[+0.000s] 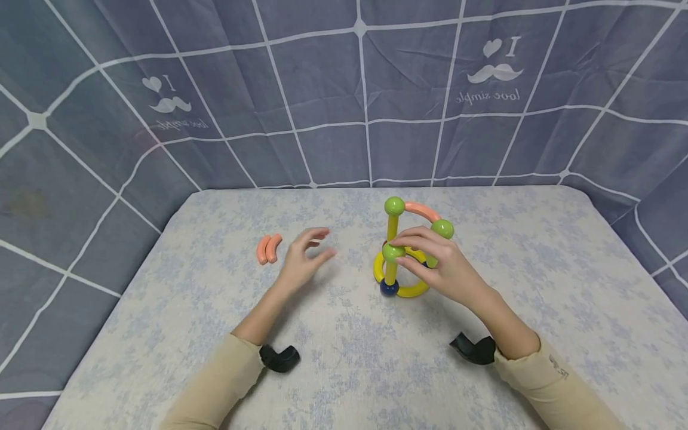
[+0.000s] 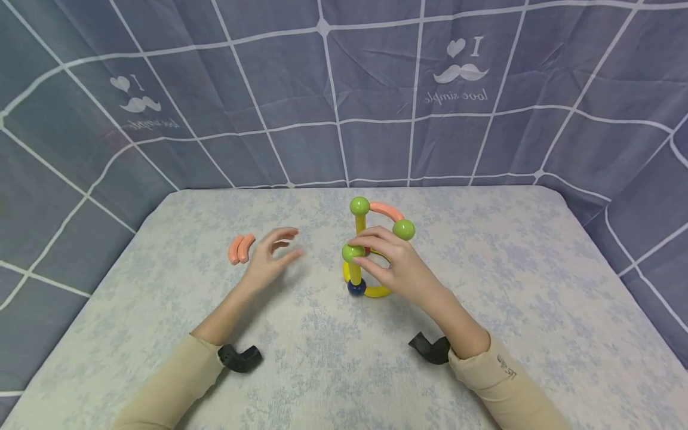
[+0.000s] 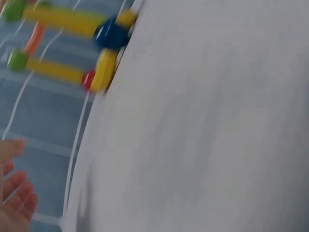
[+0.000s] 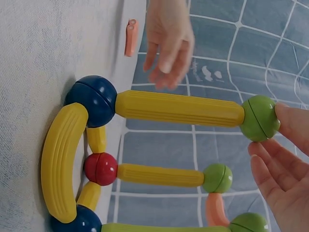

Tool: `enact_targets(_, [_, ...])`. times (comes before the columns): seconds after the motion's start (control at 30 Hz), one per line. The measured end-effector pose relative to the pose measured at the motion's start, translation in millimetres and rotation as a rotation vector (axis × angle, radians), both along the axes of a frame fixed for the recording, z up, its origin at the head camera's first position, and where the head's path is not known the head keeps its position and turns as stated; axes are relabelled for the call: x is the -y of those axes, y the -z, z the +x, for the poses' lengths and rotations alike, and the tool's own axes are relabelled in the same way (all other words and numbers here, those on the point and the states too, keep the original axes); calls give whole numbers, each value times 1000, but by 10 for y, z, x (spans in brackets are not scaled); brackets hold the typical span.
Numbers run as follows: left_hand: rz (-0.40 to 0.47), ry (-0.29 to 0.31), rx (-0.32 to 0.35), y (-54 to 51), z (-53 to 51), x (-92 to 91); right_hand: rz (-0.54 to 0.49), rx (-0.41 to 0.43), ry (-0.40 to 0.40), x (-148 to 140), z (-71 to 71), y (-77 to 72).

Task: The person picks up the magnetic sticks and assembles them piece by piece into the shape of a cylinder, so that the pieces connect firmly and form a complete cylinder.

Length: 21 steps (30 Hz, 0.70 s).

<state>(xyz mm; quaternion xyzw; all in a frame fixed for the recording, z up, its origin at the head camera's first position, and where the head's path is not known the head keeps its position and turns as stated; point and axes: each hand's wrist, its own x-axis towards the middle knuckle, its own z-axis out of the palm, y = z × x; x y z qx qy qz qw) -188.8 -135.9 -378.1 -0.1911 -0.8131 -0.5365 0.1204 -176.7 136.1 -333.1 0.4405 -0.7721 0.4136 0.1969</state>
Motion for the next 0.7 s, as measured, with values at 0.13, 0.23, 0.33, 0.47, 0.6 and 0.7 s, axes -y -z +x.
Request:
enact_targets(0.13, [-81, -184, 67, 214, -189, 487, -3, 1, -7, -1, 2, 0])
enact_targets(0.23, [-154, -285, 90, 329, -240, 736, 1, 9, -7, -3, 1, 4])
enact_targets(0.33, [-203, -351, 92, 356, -219, 847, 7, 18, -4, -5, -2, 10])
enact_targets(0.47, [-240, -385, 99, 378, -191, 891, 10, 22, 4, -10, -4, 11])
enact_targets(0.6, [-274, -375, 97, 384, -178, 876, 9, 21, 8, -14, -3, 5])
enact_targets(0.7, [-297, -355, 112, 377, -170, 850, 8, 25, 11, -16, -1, 0])
